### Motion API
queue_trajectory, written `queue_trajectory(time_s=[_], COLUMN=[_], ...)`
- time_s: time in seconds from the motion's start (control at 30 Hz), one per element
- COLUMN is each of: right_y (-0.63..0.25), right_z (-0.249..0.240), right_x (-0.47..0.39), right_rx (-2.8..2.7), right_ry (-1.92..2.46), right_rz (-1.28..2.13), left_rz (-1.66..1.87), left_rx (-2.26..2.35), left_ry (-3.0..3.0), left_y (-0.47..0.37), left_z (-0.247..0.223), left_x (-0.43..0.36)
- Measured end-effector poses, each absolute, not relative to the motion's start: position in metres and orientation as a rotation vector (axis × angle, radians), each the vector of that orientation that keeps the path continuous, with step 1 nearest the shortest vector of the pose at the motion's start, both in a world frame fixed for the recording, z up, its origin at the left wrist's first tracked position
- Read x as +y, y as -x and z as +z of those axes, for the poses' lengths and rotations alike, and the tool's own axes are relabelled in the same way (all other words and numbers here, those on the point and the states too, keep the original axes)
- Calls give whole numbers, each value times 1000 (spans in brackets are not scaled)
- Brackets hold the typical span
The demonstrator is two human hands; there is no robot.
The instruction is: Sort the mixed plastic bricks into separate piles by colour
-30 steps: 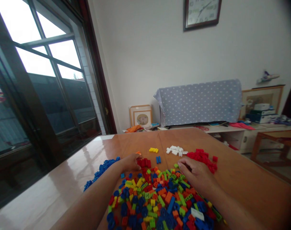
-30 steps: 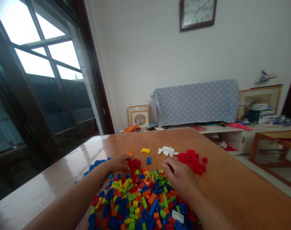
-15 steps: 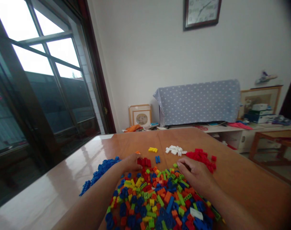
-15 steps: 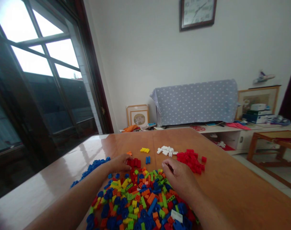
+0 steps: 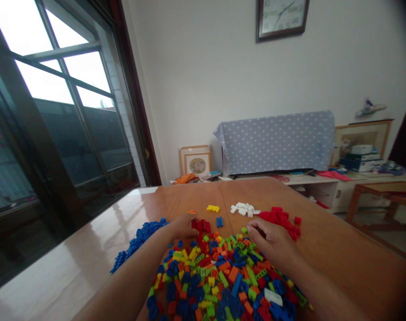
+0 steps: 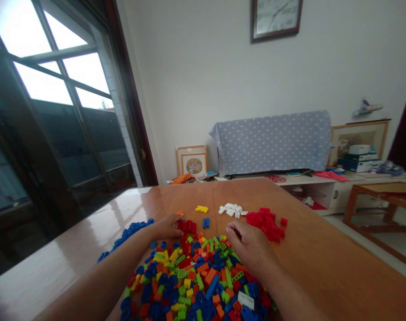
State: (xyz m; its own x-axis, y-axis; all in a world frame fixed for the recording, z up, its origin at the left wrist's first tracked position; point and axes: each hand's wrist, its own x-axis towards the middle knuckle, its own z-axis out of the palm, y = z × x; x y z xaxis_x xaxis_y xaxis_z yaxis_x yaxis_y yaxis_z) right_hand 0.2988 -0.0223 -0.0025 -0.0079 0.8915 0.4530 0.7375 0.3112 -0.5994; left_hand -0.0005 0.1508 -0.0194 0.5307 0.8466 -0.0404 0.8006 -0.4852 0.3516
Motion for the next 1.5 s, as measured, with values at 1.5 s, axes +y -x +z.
queue_trajectory(time_s=[1.5], right_y=[-295], right_z=[-19], right_x=[-14], right_rx=[-1870], right_ry=[1513], right_rz=[343], left_rz=[413], left_rx=[1480], left_ry=[-2131], left_y=[-3], left_z=[-33], left_x=[93])
